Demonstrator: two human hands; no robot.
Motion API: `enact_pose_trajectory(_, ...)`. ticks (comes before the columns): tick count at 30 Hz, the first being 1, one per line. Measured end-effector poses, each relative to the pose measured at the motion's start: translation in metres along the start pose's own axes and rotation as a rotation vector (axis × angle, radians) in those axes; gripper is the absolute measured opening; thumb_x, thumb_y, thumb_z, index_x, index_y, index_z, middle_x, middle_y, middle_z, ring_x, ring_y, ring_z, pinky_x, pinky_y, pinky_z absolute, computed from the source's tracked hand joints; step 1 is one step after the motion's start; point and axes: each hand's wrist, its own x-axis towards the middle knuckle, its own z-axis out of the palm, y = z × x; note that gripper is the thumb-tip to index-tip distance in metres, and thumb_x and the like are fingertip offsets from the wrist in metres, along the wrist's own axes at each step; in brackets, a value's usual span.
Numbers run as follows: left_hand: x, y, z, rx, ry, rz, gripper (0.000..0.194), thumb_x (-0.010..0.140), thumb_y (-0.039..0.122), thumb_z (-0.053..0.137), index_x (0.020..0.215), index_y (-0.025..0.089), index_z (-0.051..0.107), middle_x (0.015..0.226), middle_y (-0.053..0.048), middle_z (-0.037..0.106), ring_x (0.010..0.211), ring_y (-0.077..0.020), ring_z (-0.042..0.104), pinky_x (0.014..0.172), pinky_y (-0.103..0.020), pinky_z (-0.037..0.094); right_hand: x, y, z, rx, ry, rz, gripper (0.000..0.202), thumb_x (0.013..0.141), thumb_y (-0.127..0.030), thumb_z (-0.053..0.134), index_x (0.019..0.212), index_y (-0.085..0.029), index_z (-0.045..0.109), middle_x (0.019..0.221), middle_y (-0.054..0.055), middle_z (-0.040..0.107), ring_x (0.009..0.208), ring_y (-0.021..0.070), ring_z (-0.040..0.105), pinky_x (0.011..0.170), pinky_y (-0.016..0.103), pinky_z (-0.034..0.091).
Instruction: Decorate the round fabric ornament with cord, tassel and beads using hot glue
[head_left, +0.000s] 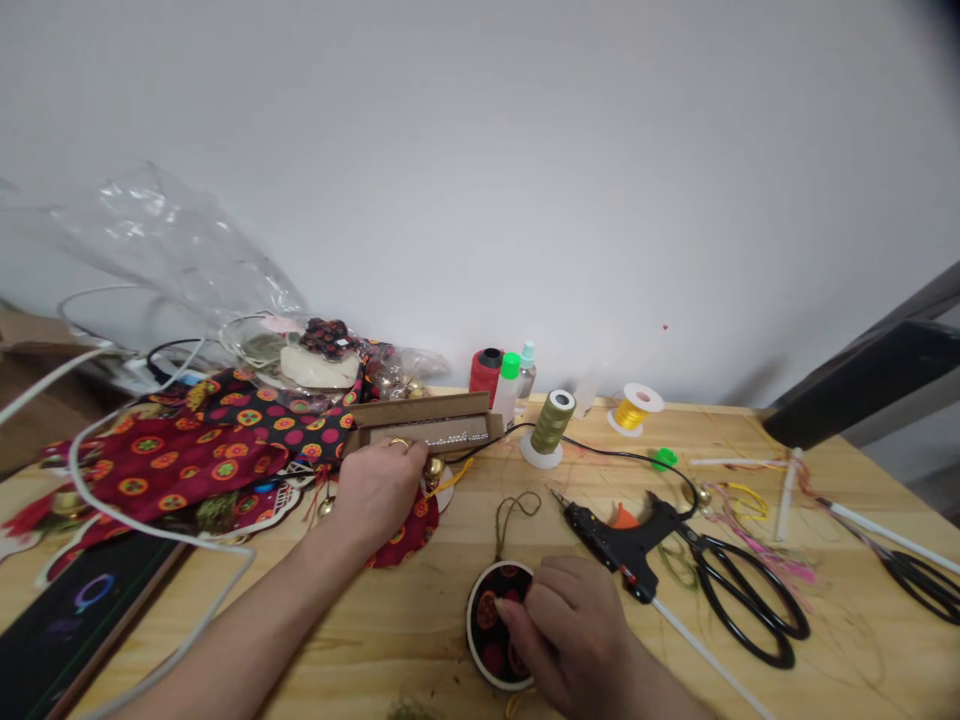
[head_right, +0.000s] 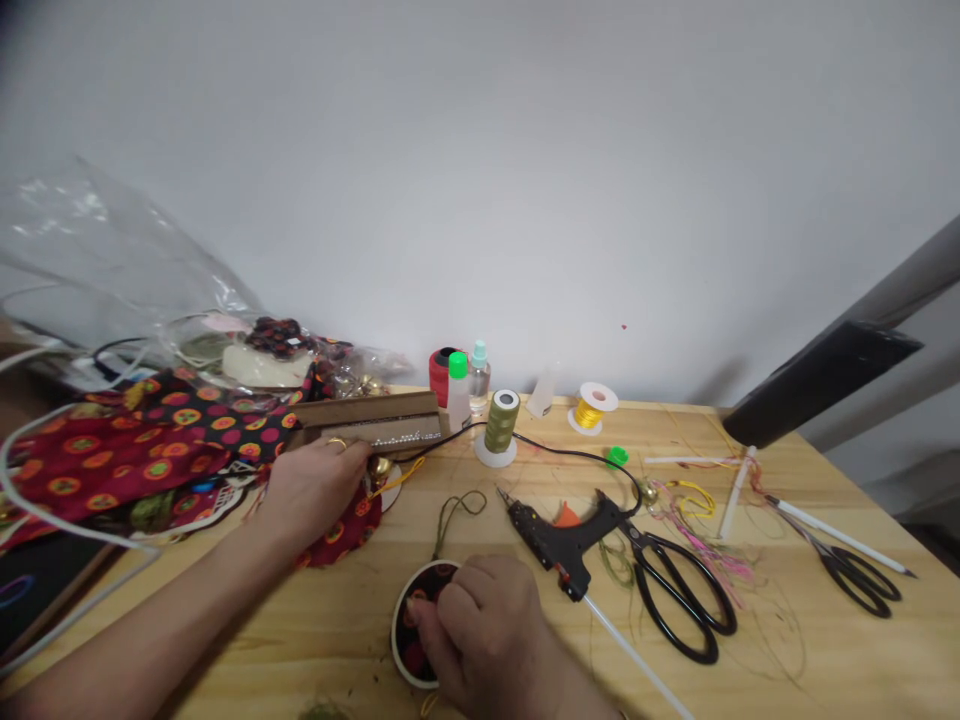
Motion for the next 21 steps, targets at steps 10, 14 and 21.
enact_pose_trajectory(10, 0.010, -0.013, -0.011, -0.018, -0.037, 0.064, 0.031, 0.086, 0.012, 0.039, 0.089, 0.018, 0.070, 0.080, -0.013, 0.073, 0.080, -0.0300, 0.071, 0.061, -0.034, 0.049, -0.001, 0.002, 0.001, -0.008, -0.016, 0.007, 0.030, 0.090, -0.014, 0.050, 0.061, -0.019, 0.044, 0.053, -0.001, 0.049, 0.051, 0.0118, 0.039, 0.052, 0.029, 0.021)
enact_pose_trajectory(14, 0.023, -0.011, -0.014, -0.048, -0.053, 0.094, 0.035, 0.085, 0.011, 0.039, 0.101, 0.020, 0.069, 0.087, -0.012, 0.075, 0.084, -0.0274, 0.071, 0.065, -0.032, 0.049, 0.000, 0.001, -0.001, -0.008, -0.019, 0.004, 0.030, 0.090, -0.014, 0.050, 0.061, -0.019, 0.044, 0.053, -0.001, 0.049, 0.050, 0.0120, 0.038, 0.051, 0.030, 0.020)
enact_pose_trajectory(21, 0.066, -0.007, -0.021, -0.143, -0.155, 0.246, 0.034, 0.078, 0.013, 0.048, 0.100, 0.019, 0.073, 0.090, -0.014, 0.075, 0.084, -0.0280, 0.069, 0.069, -0.032, 0.047, 0.004, 0.003, -0.011, 0.137, 0.042, 0.060, 0.035, 0.092, -0.016, 0.046, 0.058, -0.020, 0.039, 0.050, -0.003, 0.041, 0.048, 0.0109, 0.035, 0.050, 0.028, 0.022)
